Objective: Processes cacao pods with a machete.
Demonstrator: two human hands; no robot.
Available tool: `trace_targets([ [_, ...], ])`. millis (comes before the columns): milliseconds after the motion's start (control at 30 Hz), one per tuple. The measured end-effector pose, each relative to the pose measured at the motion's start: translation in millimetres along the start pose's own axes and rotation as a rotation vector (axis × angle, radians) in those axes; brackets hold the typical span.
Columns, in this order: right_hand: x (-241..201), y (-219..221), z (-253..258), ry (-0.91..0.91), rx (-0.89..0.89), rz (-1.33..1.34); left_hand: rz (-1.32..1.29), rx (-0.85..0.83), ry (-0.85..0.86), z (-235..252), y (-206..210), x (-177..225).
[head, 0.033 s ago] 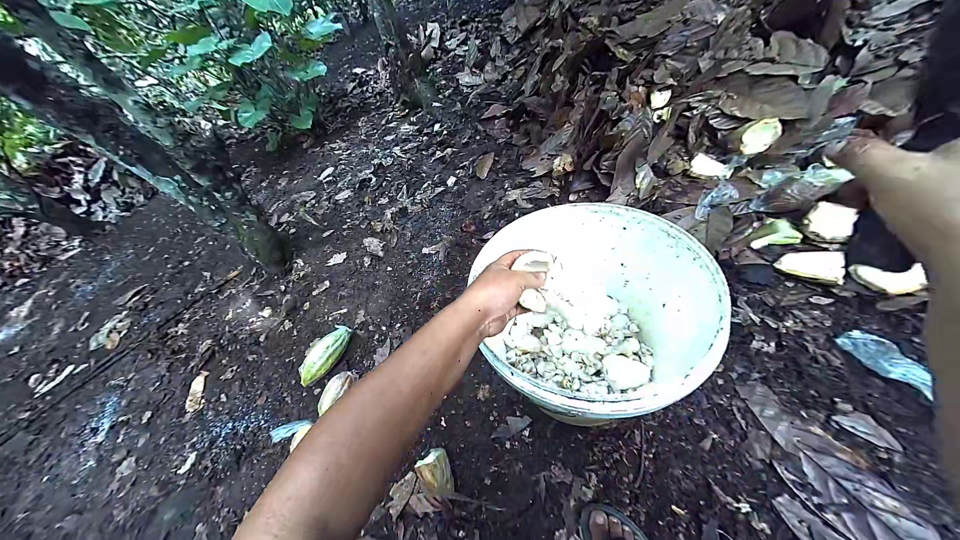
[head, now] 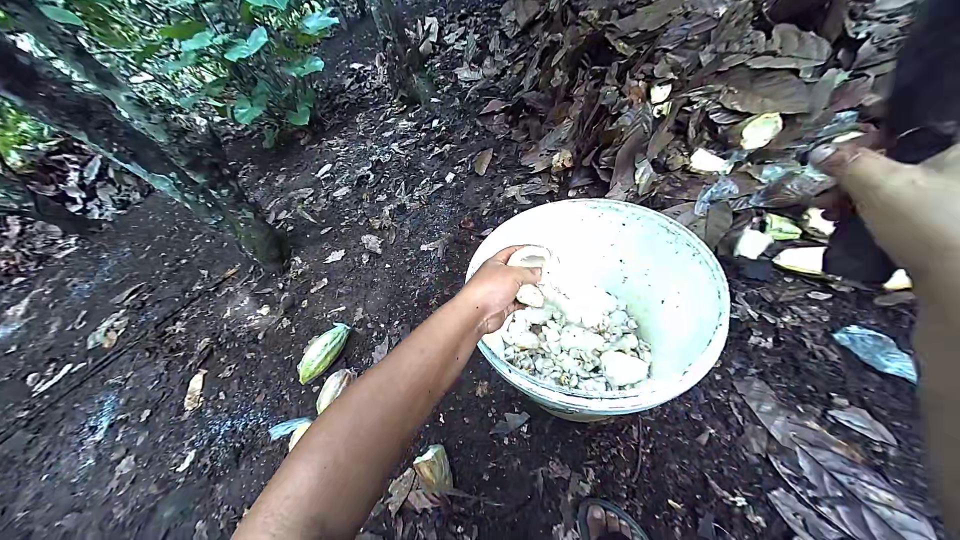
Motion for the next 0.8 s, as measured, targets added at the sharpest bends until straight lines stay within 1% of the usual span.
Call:
trace_targets([
  [67,-21.9,18.0,-50.4,-0.032,-0.175,0.140,-0.015,0.086,0.035,0.2,-4.3,0.5],
  [100,-33.0,22.6,-73.9,-0.060,-0.256,0.156,-0.018,0.126,0.054,-0.7,-4.8,2.1],
  [167,-48.1,29.8,-114.5,-0.177,-0.358,0.068,-0.049,0.193,0.077,-4.9,-3.6,4.0],
  [233,-65.4,36.8,-149.9,-0.363,-0.392,-0.084,-0.129,0.247,0.073,-11.3,-1.8,5.9],
  [333,-80.0,50.0,-190.1,-0.644,-0.376,-0.203,-0.301,0.304,0.074,-22.1,1.5,7.6],
  [400,-80.2,59.6,-201.5,-0.702,-0.357,-0.285,-0.443,0.312,0.096,-30.9,6.6,8.6],
  [467,-75.8,65.1,-199.4,-0.670,-0.342,-0.386,-0.563,0.310,0.121,-43.9,13.6,13.2],
  [533,-72.8,64.8,-193.2,-0.619,-0.320,-0.437,-0.621,0.287,0.156,-54.8,18.7,18.7],
  [633,-78.1,60.7,-194.1,-0.640,-0.300,-0.413,-0.673,0.268,0.180,-65.7,24.1,21.1],
  [733,-82.5,57.3,-196.5,-0.733,-0.253,-0.329,-0.772,0.292,0.150,-73.7,28.6,22.8],
  [800,-82.4,55.2,-193.1,-0.731,-0.230,-0.295,-0.808,0.282,0.139,-75.5,29.1,23.4],
])
Point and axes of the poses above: each hand's wrist, its own z-axis towards the middle knuckle, its own y-axis out of the palm, x = y × z, the point moved 8 cm from there along z, towards the middle knuckle, and after that the axes turned 9 degrees about y, right-handed, at the moved point
